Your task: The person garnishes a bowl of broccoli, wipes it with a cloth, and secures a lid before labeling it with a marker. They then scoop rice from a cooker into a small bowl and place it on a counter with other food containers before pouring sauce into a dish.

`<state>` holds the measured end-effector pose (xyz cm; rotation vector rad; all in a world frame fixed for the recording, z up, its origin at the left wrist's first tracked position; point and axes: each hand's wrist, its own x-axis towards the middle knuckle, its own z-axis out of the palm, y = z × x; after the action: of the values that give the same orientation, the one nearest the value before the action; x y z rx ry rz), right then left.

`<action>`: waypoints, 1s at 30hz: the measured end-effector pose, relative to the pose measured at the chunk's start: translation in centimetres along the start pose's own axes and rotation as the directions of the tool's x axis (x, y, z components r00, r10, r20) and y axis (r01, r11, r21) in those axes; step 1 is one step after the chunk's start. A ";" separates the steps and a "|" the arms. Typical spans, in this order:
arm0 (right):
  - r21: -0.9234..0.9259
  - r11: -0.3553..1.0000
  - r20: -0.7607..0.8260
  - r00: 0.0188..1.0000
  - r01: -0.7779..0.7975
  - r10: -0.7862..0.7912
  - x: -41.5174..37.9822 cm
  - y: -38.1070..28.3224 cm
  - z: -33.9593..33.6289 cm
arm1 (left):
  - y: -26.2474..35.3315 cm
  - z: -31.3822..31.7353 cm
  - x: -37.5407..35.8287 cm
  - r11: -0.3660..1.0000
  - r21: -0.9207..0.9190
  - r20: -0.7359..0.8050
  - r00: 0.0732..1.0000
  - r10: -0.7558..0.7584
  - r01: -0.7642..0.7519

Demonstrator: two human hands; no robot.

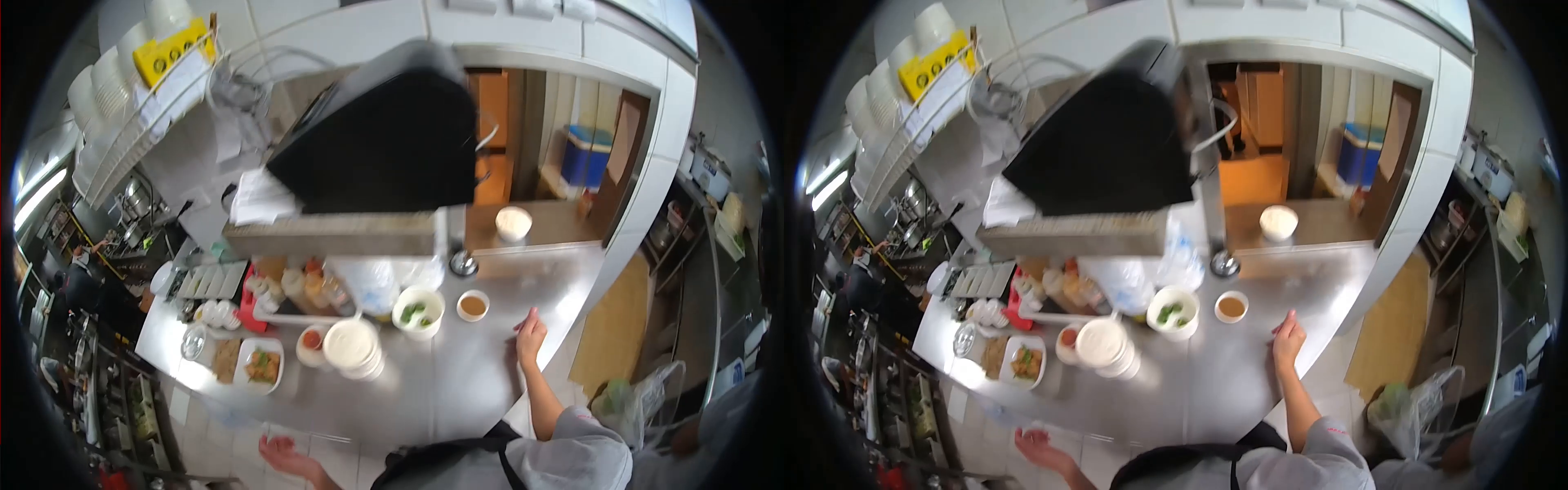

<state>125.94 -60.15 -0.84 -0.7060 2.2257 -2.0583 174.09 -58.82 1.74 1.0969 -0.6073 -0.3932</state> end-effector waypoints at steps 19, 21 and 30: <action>-0.477 0.693 0.411 0.835 0.540 -0.367 2.7 -1.9 14.3 | -0.5 -8.3 11.7 0.927 0.184 0.323 0.871 -0.370 0.326; -0.432 0.709 0.497 0.803 0.558 -0.329 6.4 -0.5 16.3 | -0.3 -7.7 12.1 0.934 0.245 0.330 0.884 -0.331 0.259; -0.522 0.624 0.606 0.767 0.582 -0.209 8.6 -0.1 17.7 | -1.5 -4.4 14.6 0.868 0.479 0.519 0.757 -0.397 0.127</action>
<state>123.92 -79.72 -0.54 -1.7178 2.6026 -0.8207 188.20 -64.73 2.80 1.4912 -1.1488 -0.9252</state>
